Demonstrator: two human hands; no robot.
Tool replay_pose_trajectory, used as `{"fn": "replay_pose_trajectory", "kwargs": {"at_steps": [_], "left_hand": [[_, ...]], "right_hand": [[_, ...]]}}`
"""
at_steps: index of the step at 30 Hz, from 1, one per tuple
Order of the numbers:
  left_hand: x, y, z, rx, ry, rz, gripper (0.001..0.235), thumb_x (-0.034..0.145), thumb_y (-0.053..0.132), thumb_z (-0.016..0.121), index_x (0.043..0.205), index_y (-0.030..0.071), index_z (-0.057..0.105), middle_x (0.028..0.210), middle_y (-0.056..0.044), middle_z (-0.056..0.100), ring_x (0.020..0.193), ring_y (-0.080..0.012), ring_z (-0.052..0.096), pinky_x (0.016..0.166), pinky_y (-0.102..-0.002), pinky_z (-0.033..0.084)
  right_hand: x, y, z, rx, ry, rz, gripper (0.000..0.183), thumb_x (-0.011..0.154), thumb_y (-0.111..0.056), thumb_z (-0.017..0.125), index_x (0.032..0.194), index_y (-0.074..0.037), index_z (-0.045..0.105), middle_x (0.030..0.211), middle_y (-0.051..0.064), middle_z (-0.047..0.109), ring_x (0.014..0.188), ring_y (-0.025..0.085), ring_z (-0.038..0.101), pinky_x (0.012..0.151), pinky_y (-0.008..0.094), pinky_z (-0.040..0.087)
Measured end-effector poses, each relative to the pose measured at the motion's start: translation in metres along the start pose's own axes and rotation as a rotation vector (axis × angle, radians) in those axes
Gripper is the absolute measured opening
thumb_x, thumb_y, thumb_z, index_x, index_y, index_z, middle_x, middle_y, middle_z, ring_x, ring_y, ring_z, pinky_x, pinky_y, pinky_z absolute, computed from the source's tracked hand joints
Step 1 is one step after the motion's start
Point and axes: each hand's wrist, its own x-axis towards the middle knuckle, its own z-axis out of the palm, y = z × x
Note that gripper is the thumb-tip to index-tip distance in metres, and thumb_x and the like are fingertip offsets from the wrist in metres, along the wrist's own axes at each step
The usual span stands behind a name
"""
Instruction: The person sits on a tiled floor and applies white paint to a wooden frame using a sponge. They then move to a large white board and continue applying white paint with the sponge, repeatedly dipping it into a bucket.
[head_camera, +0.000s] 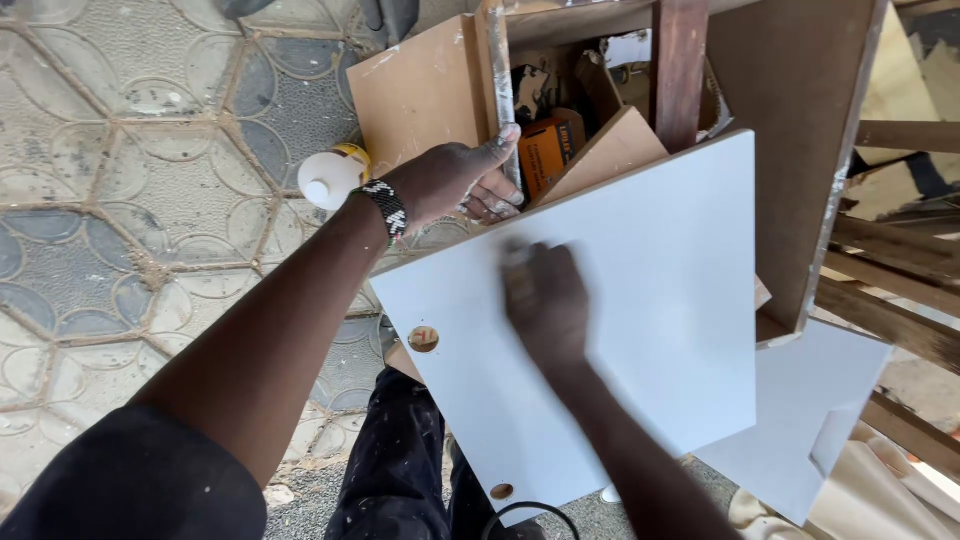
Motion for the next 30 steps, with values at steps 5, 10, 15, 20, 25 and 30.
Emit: {"fn": "replay_pose_trajectory", "kwargs": {"at_steps": [5,10,15,20,25,30], "left_hand": [[-0.005,-0.001,-0.003,0.042,0.035,-0.026,0.115,0.105,0.094,0.041,0.147,-0.005,0.082,0.142,-0.028,0.086,0.127,-0.0316,0.082,0.114,-0.042,0.063],[-0.008,-0.004,-0.002,-0.018,0.013,-0.003,0.124,0.100,0.097,0.037,0.151,-0.008,0.078,0.146,-0.030,0.084,0.138,-0.0374,0.082,0.120,-0.045,0.064],[-0.009,0.002,-0.003,-0.053,-0.007,-0.002,0.130,0.095,0.101,0.034,0.148,-0.007,0.080,0.140,-0.028,0.087,0.131,-0.0379,0.085,0.116,-0.045,0.066],[-0.007,0.010,-0.005,-0.058,-0.023,-0.075,0.142,0.089,0.104,0.024,0.156,-0.010,0.075,0.133,-0.030,0.087,0.136,-0.0362,0.080,0.120,-0.044,0.062],[-0.030,0.030,0.001,0.030,0.043,-0.107,0.128,0.086,0.097,0.023,0.142,0.002,0.087,0.133,-0.020,0.090,0.128,-0.0290,0.084,0.128,-0.043,0.053],[-0.030,0.024,-0.001,0.021,0.083,-0.184,0.128,0.077,0.093,0.016,0.137,0.010,0.093,0.141,-0.013,0.094,0.113,-0.0211,0.086,0.130,-0.040,0.049]], "right_hand": [[0.122,0.274,-0.213,-0.250,0.282,0.044,0.018,0.128,-0.015,0.096,0.132,-0.008,0.080,0.113,0.019,0.080,0.096,0.041,0.075,0.086,0.053,0.058],[0.077,0.156,-0.114,-0.045,0.235,0.013,0.020,0.121,-0.002,0.094,0.118,-0.003,0.074,0.104,0.022,0.074,0.096,0.040,0.072,0.090,0.051,0.057],[-0.059,-0.091,0.066,0.072,0.021,0.073,0.025,0.108,-0.017,0.070,0.090,-0.001,0.065,0.080,0.029,0.067,0.082,0.058,0.072,0.069,0.069,0.054],[-0.011,-0.067,0.007,0.018,-0.161,0.084,0.038,0.112,-0.036,0.071,0.103,0.001,0.071,0.096,0.030,0.069,0.097,0.060,0.072,0.080,0.070,0.059],[0.112,0.258,-0.173,-0.376,0.231,0.089,0.021,0.113,-0.023,0.095,0.118,-0.008,0.081,0.111,0.015,0.083,0.101,0.037,0.081,0.083,0.051,0.062],[0.137,0.214,-0.225,-0.228,0.295,-0.056,0.012,0.118,-0.007,0.088,0.128,0.001,0.088,0.116,0.013,0.090,0.105,0.024,0.085,0.079,0.039,0.063]]}}
